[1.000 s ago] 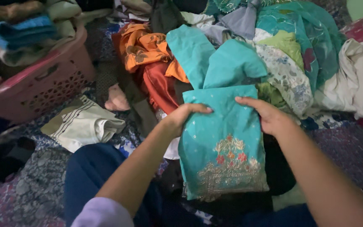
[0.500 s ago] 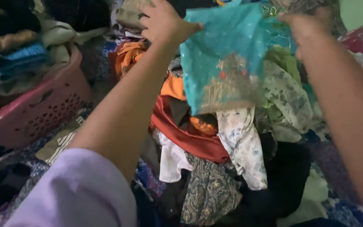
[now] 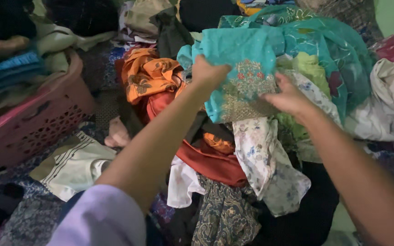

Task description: The person folds a teal garment with gold embroidery by hand, smoothing and aligning the fabric before folding it into a compact bundle. The folded item is placed aside, and the person briefly handles another patterned cloth.

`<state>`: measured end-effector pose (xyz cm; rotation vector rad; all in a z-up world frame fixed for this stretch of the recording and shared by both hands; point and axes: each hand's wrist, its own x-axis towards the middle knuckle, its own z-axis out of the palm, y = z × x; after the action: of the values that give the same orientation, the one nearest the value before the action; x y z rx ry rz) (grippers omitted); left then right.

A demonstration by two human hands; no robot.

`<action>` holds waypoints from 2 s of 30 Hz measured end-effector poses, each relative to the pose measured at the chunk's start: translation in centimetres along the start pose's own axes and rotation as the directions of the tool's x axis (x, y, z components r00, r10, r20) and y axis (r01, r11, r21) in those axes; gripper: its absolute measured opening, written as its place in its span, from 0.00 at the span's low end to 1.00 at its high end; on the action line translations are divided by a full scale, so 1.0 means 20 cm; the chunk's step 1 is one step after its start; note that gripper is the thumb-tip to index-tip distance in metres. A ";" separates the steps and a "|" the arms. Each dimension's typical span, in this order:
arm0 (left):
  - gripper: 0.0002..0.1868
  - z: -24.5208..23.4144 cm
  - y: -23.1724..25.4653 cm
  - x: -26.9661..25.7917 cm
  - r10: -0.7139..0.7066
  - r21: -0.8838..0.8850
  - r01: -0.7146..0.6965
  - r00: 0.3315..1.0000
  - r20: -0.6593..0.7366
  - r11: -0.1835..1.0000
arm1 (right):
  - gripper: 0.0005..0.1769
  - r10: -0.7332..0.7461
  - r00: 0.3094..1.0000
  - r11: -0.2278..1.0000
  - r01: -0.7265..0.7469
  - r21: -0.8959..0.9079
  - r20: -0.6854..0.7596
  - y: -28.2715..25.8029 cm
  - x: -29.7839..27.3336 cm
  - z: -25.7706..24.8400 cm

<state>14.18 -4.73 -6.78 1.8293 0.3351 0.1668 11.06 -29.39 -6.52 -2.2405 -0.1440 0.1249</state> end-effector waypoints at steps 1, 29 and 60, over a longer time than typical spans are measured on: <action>0.58 0.03 0.00 0.02 -0.007 -0.015 0.006 0.997 -0.074 1.000 | 0.55 0.073 0.997 0.997 -0.073 0.039 0.003 0.00 0.01 0.01; 0.26 -0.04 0.02 -0.46 0.067 -0.067 0.010 0.022 0.998 0.998 | 0.42 0.362 0.926 0.520 -0.293 0.803 0.103 -0.04 -0.46 -0.61; 0.53 0.18 -0.47 -0.58 -0.057 0.686 -0.373 0.854 0.517 0.625 | 0.52 0.146 0.987 0.977 -0.134 -0.167 0.061 0.11 -0.63 -0.18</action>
<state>2.82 -9.21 -16.17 2.6790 -0.1886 -0.4013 -0.74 -35.29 -5.54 -2.4095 -0.0357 0.2802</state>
